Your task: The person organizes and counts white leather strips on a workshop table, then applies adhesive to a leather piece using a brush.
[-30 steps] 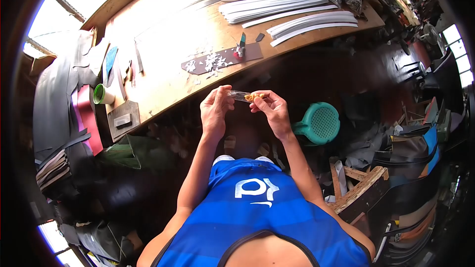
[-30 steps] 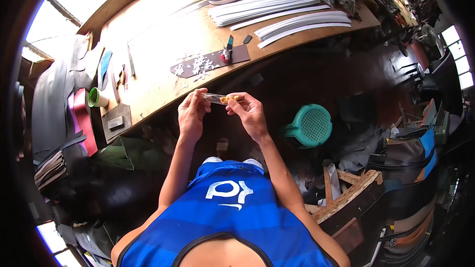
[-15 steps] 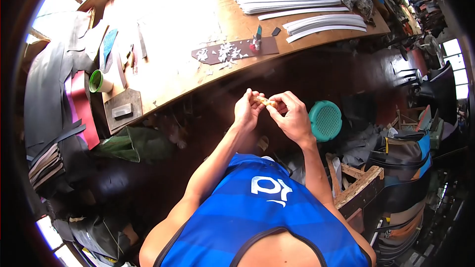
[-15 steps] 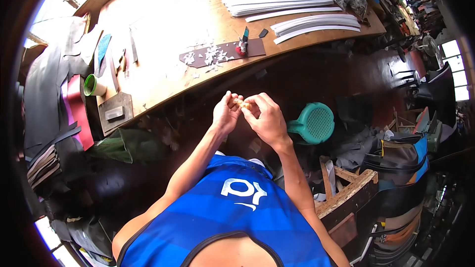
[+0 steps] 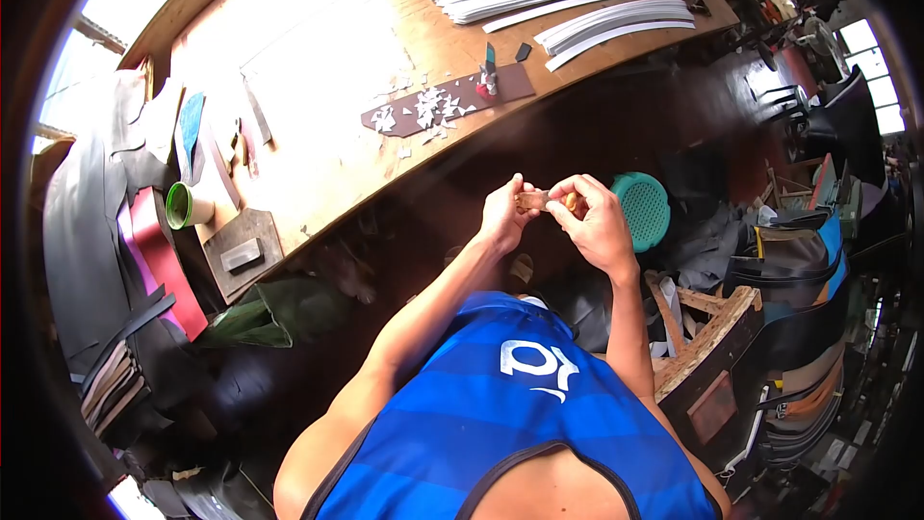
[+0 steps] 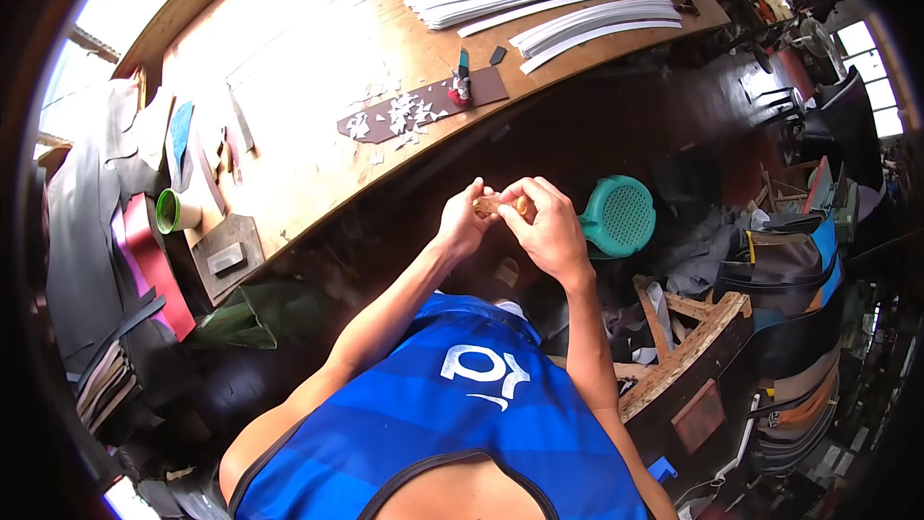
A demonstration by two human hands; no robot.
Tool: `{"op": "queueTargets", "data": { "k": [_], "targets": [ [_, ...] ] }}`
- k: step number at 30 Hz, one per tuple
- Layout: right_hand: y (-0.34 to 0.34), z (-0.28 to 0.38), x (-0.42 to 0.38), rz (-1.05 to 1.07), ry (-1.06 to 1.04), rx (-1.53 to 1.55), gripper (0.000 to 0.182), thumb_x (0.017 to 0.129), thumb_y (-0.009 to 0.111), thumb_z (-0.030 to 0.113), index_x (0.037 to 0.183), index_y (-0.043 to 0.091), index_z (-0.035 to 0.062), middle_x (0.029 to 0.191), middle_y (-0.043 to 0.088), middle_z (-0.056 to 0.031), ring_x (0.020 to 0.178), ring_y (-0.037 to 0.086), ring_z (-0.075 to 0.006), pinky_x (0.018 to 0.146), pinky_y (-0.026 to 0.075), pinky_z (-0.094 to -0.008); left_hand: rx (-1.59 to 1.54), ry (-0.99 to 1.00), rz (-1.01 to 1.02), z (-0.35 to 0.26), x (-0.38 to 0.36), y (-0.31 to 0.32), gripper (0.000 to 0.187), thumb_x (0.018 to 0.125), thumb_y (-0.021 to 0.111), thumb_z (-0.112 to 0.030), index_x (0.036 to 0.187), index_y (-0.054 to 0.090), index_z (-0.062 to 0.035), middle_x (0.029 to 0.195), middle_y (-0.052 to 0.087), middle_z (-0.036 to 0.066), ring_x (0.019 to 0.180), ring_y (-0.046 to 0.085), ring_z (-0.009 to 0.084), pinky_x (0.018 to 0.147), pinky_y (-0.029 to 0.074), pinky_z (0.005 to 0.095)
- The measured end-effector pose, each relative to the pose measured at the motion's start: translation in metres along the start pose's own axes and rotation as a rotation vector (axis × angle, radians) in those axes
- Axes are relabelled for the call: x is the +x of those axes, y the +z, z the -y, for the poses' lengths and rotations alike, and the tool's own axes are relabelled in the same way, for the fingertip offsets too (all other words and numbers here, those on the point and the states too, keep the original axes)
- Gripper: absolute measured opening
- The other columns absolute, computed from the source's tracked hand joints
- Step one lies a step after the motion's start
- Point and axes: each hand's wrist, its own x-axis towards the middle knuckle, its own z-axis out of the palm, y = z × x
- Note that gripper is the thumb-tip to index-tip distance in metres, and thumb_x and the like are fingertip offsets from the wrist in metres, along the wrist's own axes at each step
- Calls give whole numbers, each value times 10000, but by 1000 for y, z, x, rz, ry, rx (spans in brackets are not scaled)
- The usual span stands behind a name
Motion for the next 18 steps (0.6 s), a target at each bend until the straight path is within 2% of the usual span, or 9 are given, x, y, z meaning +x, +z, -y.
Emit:
{"op": "queueTargets", "data": {
  "k": [2, 4, 6, 7, 10, 15, 16, 18],
  "targets": [
    [-3, -6, -3, 8, 35, 40, 90, 842, 685, 56, 912, 642, 20, 843, 619, -72, 696, 614, -142, 615, 488, -286, -45, -1, 5, -2, 1, 2, 287, 1012, 502, -301, 876, 588, -63, 849, 636, 68, 783, 634, 176, 647, 532, 304],
    [-5, -19, -9, 20, 197, 367, 87, 862, 688, 57, 903, 626, 12, 851, 643, -51, 713, 607, -84, 618, 501, -242, -91, -2, 14, -6, 2, 5, 298, 1013, 499, -304, 879, 587, -54, 862, 635, 74, 809, 639, 186, 667, 544, 313],
    [-7, -28, -16, -29, 191, 467, 75, 876, 676, 50, 908, 620, 11, 867, 655, -55, 722, 606, -76, 629, 511, -229, -122, -4, 24, -15, -3, 8, 305, 1018, 487, -307, 916, 590, -38, 936, 630, 88, 909, 629, 213, 826, 529, 360],
    [-7, -33, -19, -68, 182, 567, 64, 890, 664, 43, 913, 614, 11, 883, 668, -60, 730, 605, -68, 639, 521, -216, -115, -3, 33, -20, -4, 9, 305, 1018, 487, -307, 916, 590, -38, 936, 630, 88, 909, 629, 213, 826, 529, 360],
    [-6, -60, -33, -157, 201, 910, 110, 908, 649, 42, 998, 589, 23, 948, 681, -95, 757, 619, -96, 686, 534, -227, -102, -24, 85, -42, -14, 18, 373, 1023, 468, -317, 995, 614, 26, 1061, 644, 189, 992, 634, 266, 911, 525, 371],
    [9, -112, -61, -330, 173, 1437, 311, 925, 630, 55, 1227, 561, 32, 969, 659, -60, 809, 613, -107, 726, 523, -222, 20, 85, 240, -94, -64, 72, 426, 1042, 393, -333, 1094, 605, 33, 1126, 649, 181, 1054, 630, 286, 980, 487, 406],
    [13, -122, -65, -310, 122, 1514, 362, 927, 624, 50, 1279, 541, 30, 994, 647, -52, 834, 605, -109, 744, 520, -223, 13, 101, 372, -102, -72, 79, 429, 1042, 388, -336, 1110, 600, 31, 1142, 648, 181, 1061, 631, 289, 987, 482, 410],
    [24, -134, -69, -338, 122, 1612, 329, 925, 618, 38, 1250, 566, 27, 1036, 632, -55, 852, 606, -121, 763, 527, -229, 101, 140, 492, -126, -124, 126, 432, 1041, 388, -340, 1118, 594, 32, 1149, 649, 184, 1078, 628, 277, 993, 479, 408]
  ]
}}
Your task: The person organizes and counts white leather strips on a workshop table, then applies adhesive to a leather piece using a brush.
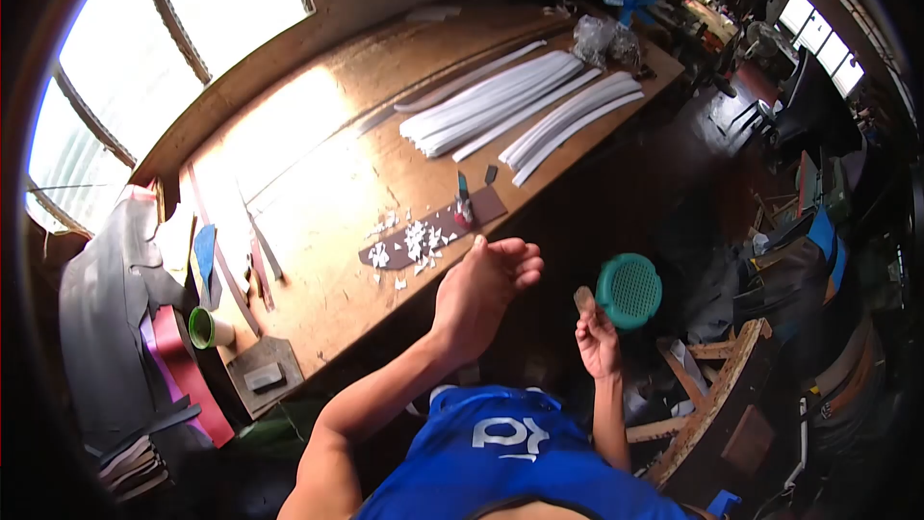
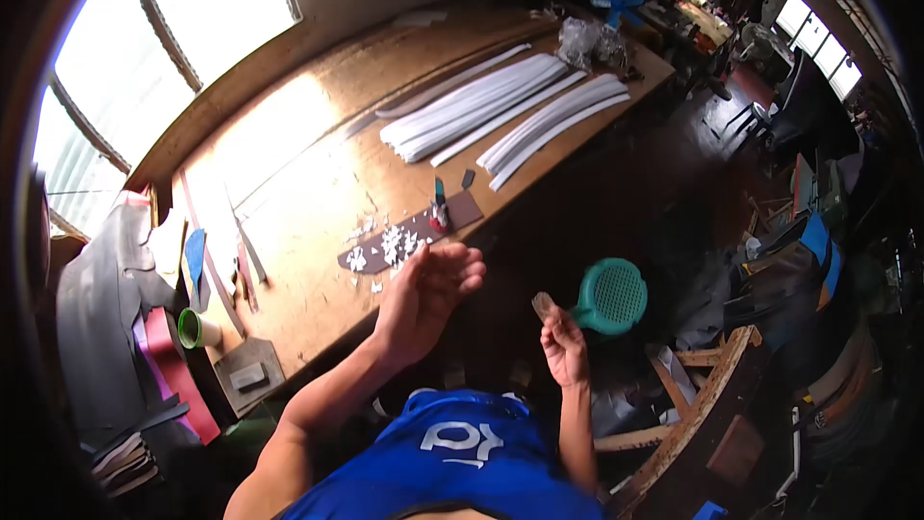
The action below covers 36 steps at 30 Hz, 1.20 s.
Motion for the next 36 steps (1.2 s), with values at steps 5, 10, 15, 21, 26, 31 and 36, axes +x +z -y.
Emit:
{"op": "queueTargets", "data": {
  "k": [5, 10, 15, 21, 26, 31, 36],
  "targets": [
    [6, -17, 7, -8, 83, 68, 111, 915, 597, -4, 1000, 634, 57, 1019, 650, -113, 885, 641, -174, 787, 552, -274, -12, -181, 519, -58, -79, 118, 520, 1046, 303, -387, 1200, 554, 42, 1247, 580, 248, 1159, 574, 367, 1009, 430, 509],
    [0, -15, 10, -149, 173, -136, 58, 929, 598, 33, 908, 604, 87, 1035, 672, -144, 858, 656, -189, 793, 551, -297, 129, -138, 894, -86, -112, 161, 527, 1046, 308, -357, 1192, 541, 93, 1206, 576, 299, 1198, 531, 400, 1039, 402, 507],
    [-6, 3, 5, -171, 6, -190, 107, 882, 658, 54, 971, 604, 79, 961, 672, -123, 889, 660, -217, 781, 557, -334, 110, 154, 535, -93, -77, 168, 499, 1054, 268, -385, 1110, 563, 14, 1085, 617, 225, 1017, 629, 347, 883, 516, 505],
    [-70, 35, -32, -529, -212, -375, 160, 927, 630, 94, 1076, 629, 39, 964, 675, -58, 914, 654, -150, 833, 535, -299, 201, -165, 248, 18, 42, -85, 425, 1021, 403, -390, 1151, 556, -15, 1077, 654, 188, 981, 636, 362, 895, 502, 497],
    [-143, 78, -121, -989, -607, -500, 155, 900, 699, 173, 971, 638, 50, 920, 662, -15, 864, 613, -82, 769, 468, -219, 1963, -372, 690, 159, 3, -340, 433, 987, 512, -375, 1206, 586, -8, 1174, 647, 177, 1111, 607, 351, 971, 463, 415],
    [-225, 117, -231, -1563, -933, -526, 125, 856, 725, 104, 948, 684, 31, 822, 674, -6, 752, 616, -73, 685, 481, -228, 1842, -591, 780, 209, 30, -313, 439, 981, 524, -378, 1230, 580, -20, 1205, 631, 176, 1135, 592, 346, 989, 450, 409],
    [-289, 148, -327, -2176, -713, -831, 114, 825, 729, 159, 913, 725, 87, 849, 719, -75, 803, 693, -190, 706, 535, -334, 1723, -778, 762, 262, 53, -271, 448, 975, 536, -381, 1254, 574, -33, 1236, 615, 175, 1160, 578, 342, 1007, 437, 403]
  ]
}}
